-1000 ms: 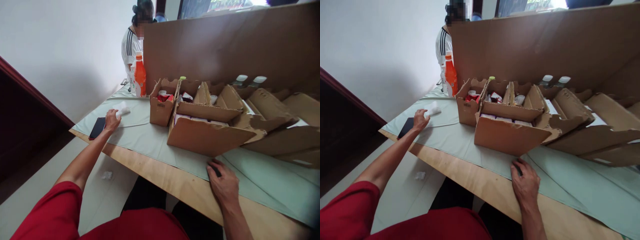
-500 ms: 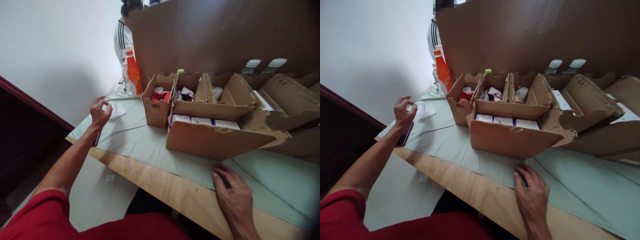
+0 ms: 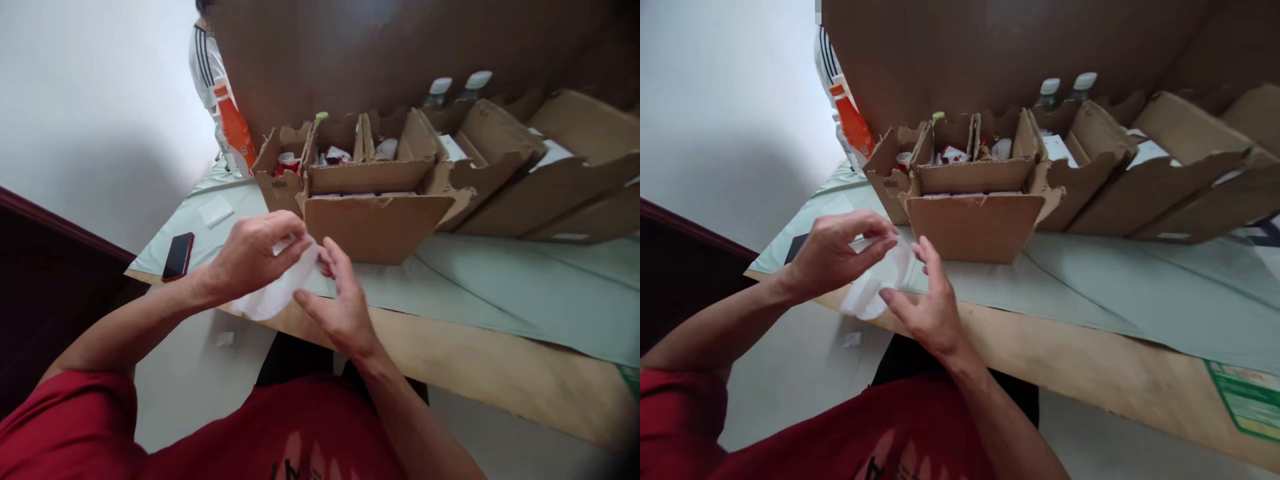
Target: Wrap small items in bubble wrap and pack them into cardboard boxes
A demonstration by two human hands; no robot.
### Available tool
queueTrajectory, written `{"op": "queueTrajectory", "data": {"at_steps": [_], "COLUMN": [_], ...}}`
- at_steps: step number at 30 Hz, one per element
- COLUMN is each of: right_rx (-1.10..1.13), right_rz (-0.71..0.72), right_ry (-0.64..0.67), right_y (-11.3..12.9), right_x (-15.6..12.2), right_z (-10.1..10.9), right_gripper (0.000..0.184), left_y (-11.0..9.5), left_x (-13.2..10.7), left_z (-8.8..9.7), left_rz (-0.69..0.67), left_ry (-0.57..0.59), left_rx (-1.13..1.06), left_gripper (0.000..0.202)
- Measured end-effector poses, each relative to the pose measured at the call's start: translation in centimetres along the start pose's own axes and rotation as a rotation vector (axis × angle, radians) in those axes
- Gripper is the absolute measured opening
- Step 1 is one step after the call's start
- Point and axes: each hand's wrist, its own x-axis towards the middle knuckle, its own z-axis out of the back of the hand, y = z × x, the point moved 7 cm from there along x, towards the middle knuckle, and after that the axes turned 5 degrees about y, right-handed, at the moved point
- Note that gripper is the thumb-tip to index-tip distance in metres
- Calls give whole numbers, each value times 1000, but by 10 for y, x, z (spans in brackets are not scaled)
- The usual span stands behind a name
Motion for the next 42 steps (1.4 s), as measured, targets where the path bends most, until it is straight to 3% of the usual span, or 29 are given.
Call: {"op": "queueTrajectory", "data": {"at_steps": [3,5,7,9,11,13,15,20,22,25,27,29,31,33,34,36,37,39,42], "right_rx": [46,42,43,43,35,19,-28,-195,-396,-854,-1028,-1046,-980,-892,-868,-849,-845,-842,-921], "right_rz": [-123,-212,-286,-341,-384,-424,-460,-513,-530,-492,-392,-237,-66,47,75,88,88,64,-47], "right_ry": [-33,3,105,216,269,261,227,75,7,-146,-211,-183,-61,175,290,428,462,449,273], "right_y": [-20,-42,-61,-71,-72,-68,-65,-87,-104,-112,-104,-91,-78,-73,-74,-80,-85,-97,-114], "right_x": [4,-10,-34,-61,-82,-92,-93,-74,-71,-75,-76,-69,-56,-42,-38,-35,-37,-47,-76], "right_z": [-11,-3,15,43,77,114,148,210,229,253,249,221,168,103,74,36,30,42,110], "right_gripper": [60,36,27,26,24,24,26,37,44,49,44,35,29,33,36,39,40,42,44], "left_y": [-34,-37,-20,13,51,84,106,131,135,122,97,63,31,11,9,16,23,36,44], "left_x": [12,12,5,-11,-31,-50,-64,-80,-79,-75,-73,-71,-69,-67,-67,-69,-72,-78,-87], "left_z": [3,22,46,62,59,35,-3,-103,-125,-126,-122,-126,-139,-156,-165,-180,-185,-190,-191], "left_rz": [-103,-46,101,296,493,645,739,816,769,544,346,145,-33,-130,-136,-85,-46,11,31], "left_ry": [27,-42,-147,-240,-287,-255,-176,-25,49,40,-2,19,100,188,229,291,315,347,343], "left_rx": [31,28,-32,-180,-355,-493,-585,-629,-456,-61,105,126,49,-25,-42,-59,-76,-131,-186], "left_gripper": [13,13,10,11,14,15,16,17,27,43,41,40,44,42,37,27,25,26,31]}}
